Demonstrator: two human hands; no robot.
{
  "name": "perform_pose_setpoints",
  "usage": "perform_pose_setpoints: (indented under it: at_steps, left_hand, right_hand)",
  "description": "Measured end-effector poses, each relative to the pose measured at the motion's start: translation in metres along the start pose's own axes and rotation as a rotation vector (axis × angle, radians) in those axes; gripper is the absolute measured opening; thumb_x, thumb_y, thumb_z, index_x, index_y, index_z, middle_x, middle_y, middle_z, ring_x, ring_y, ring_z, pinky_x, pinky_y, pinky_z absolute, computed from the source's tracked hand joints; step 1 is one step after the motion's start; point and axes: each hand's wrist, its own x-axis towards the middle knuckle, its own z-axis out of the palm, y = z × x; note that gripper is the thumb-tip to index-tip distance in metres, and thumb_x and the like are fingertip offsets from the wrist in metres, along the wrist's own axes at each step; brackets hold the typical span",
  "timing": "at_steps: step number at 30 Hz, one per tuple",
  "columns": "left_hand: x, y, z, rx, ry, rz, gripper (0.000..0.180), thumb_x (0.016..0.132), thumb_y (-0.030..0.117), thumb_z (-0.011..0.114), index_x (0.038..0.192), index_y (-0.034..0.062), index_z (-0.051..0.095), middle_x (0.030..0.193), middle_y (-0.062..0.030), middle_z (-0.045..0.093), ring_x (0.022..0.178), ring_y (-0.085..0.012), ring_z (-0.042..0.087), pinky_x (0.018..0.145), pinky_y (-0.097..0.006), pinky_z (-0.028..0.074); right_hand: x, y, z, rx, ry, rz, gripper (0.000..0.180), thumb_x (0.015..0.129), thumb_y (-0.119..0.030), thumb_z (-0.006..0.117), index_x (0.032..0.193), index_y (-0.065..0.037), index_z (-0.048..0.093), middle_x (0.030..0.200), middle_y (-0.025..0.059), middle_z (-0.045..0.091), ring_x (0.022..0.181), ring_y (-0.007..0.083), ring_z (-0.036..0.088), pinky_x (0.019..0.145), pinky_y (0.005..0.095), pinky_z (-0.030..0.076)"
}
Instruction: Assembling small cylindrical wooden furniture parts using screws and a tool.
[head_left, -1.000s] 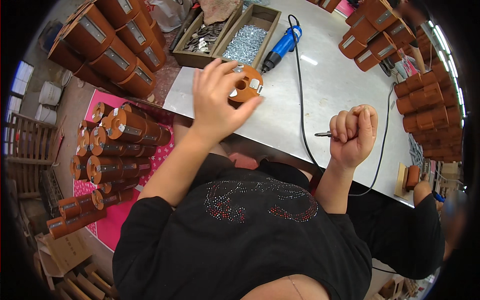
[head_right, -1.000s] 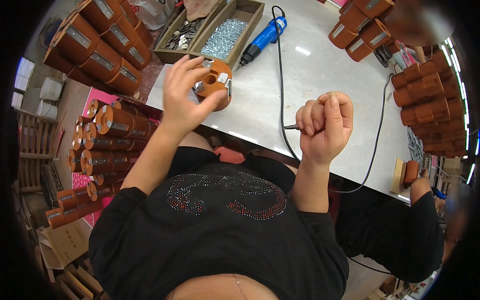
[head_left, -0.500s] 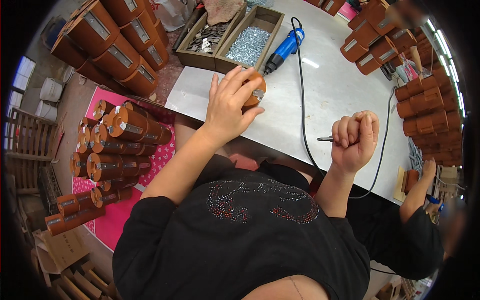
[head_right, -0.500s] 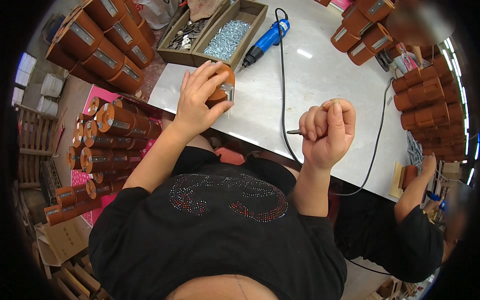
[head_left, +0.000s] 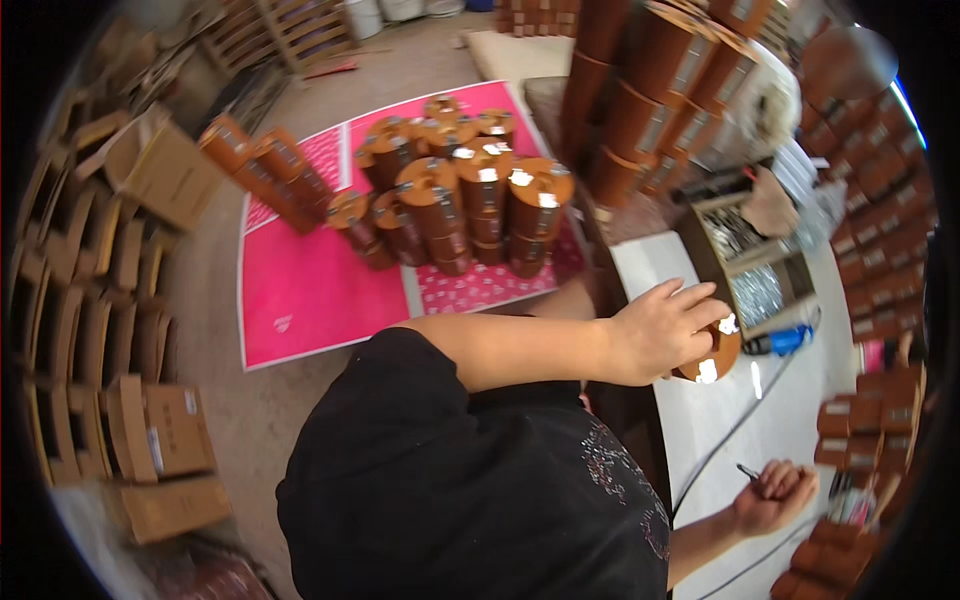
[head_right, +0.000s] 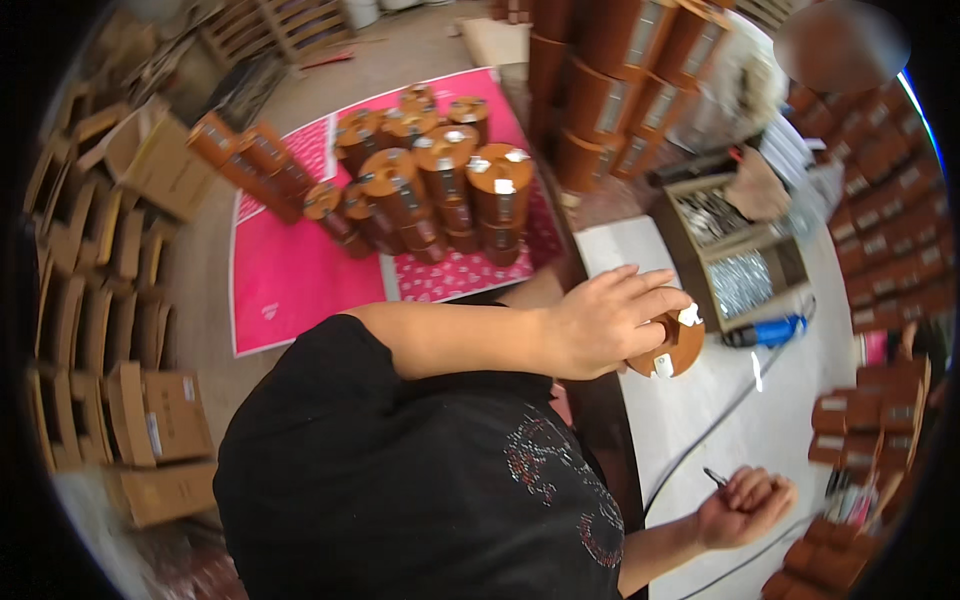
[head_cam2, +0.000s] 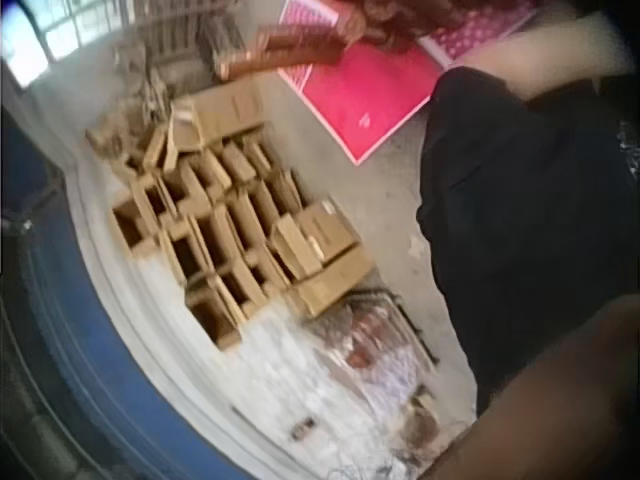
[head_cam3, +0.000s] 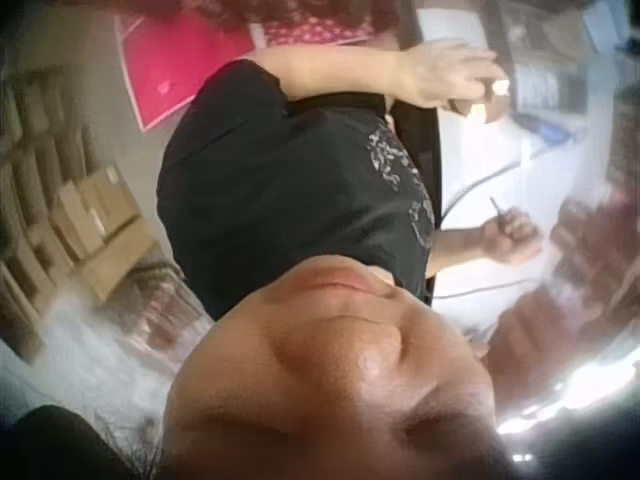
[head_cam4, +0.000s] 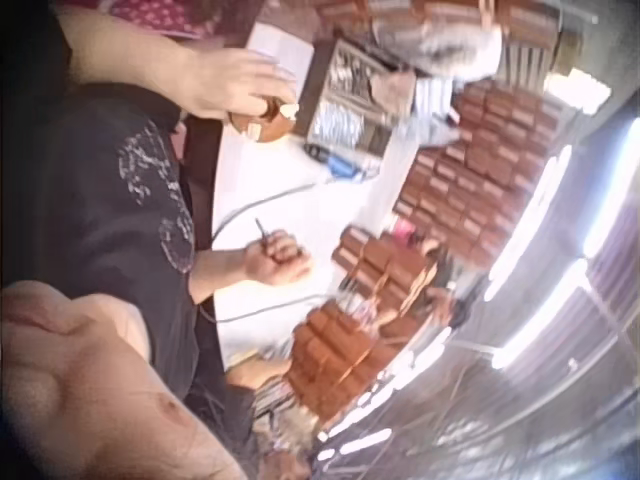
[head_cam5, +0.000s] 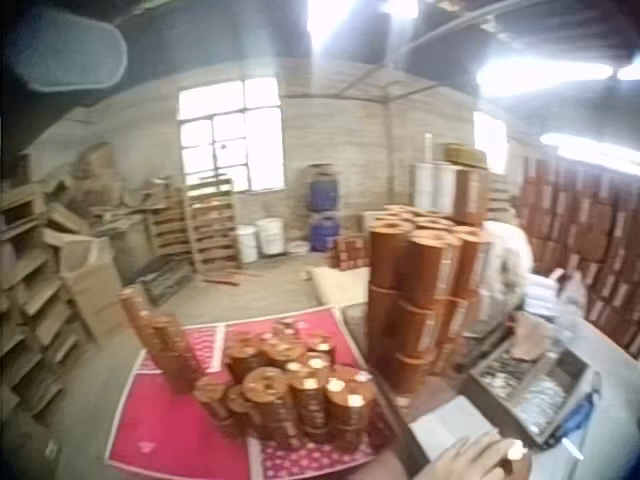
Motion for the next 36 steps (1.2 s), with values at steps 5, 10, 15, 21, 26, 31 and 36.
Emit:
perform_pose_setpoints:
  at_steps: [5, 10, 15, 21, 26, 31, 36]
  left_hand:
    - [-0.039, 0.002, -0.138, 0.193, 0.211, -0.248, 0.042, 0.043, 0.017, 0.076, 0.077, 0.0053, 0.054, 0.113, -0.0131, 0.046, 0.104, -0.031, 0.046, 0.082, -0.039, 0.039]
    - [-0.109, -0.018, -0.25, 0.764, 0.342, -0.557, 0.042, 0.046, 0.022, 0.077, 0.079, 0.0046, 0.058, 0.106, -0.0102, 0.053, 0.095, -0.0289, 0.051, 0.08, -0.037, 0.042]
    - [-0.176, -0.084, -0.35, 1.219, 0.196, -0.977, 0.041, 0.057, 0.034, 0.071, 0.086, 0.0062, 0.062, 0.114, -0.0083, 0.052, 0.101, -0.0247, 0.051, 0.084, -0.036, 0.041]
    - [-0.247, -0.179, -0.408, 1.449, -0.005, -1.204, 0.051, 0.059, 0.04, 0.07, 0.098, 0.0092, 0.059, 0.112, -0.0044, 0.054, 0.105, -0.0204, 0.049, 0.091, -0.043, 0.032]
    - [-0.253, -0.225, -0.41, 1.219, -0.075, -1.611, 0.049, 0.061, 0.04, 0.07, 0.098, 0.0102, 0.057, 0.107, -0.0048, 0.057, 0.103, -0.0201, 0.05, 0.092, -0.042, 0.031]
    - [-0.264, -0.247, -0.417, 1.223, -0.132, -1.649, 0.047, 0.063, 0.04, 0.07, 0.098, 0.0107, 0.058, 0.104, -0.0084, 0.058, 0.098, -0.022, 0.054, 0.093, -0.042, 0.03]
    - [-0.271, -0.25, -0.42, 1.194, -0.151, -1.707, 0.046, 0.062, 0.04, 0.07, 0.097, 0.0116, 0.06, 0.103, -0.0091, 0.059, 0.098, -0.0235, 0.055, 0.094, -0.043, 0.029]
  right_hand:
    - [0.008, 0.001, 0.033, 0.072, -0.104, 0.055, 0.02, 0.09, -0.015, 0.038, 0.084, 0.0, 0.05, 0.051, -0.0039, 0.025, 0.041, 0.0045, 0.022, 0.039, 0.0185, 0.022]
    - [0.014, 0.022, 0.063, 0.125, -0.227, 0.097, 0.018, 0.09, -0.014, 0.038, 0.084, 0.0, 0.047, 0.051, -0.0031, 0.025, 0.041, 0.0046, 0.022, 0.038, 0.0183, 0.021]
    - [0.014, 0.022, 0.094, -0.013, -0.194, 0.092, 0.019, 0.091, -0.017, 0.038, 0.079, -0.003, 0.045, 0.05, -0.0025, 0.025, 0.039, 0.0041, 0.023, 0.035, 0.017, 0.022]
    - [0.01, 0.042, 0.121, -0.05, -0.18, 0.112, 0.018, 0.091, -0.015, 0.037, 0.079, -0.003, 0.044, 0.049, -0.0023, 0.027, 0.038, 0.0039, 0.024, 0.034, 0.0168, 0.022]
    - [0.009, 0.048, 0.134, -0.119, -0.198, 0.111, 0.019, 0.091, -0.016, 0.036, 0.08, -0.004, 0.044, 0.049, -0.0016, 0.027, 0.037, 0.0038, 0.023, 0.034, 0.0158, 0.022]
    - [0.007, 0.054, 0.14, -0.197, -0.165, 0.108, 0.019, 0.091, -0.017, 0.036, 0.08, -0.005, 0.044, 0.049, -0.0014, 0.027, 0.037, 0.0037, 0.023, 0.034, 0.0155, 0.022]
    - [0.007, 0.063, 0.143, -0.192, -0.238, 0.128, 0.018, 0.091, -0.017, 0.036, 0.08, -0.005, 0.044, 0.049, -0.0015, 0.028, 0.037, 0.0039, 0.024, 0.034, 0.0158, 0.023]
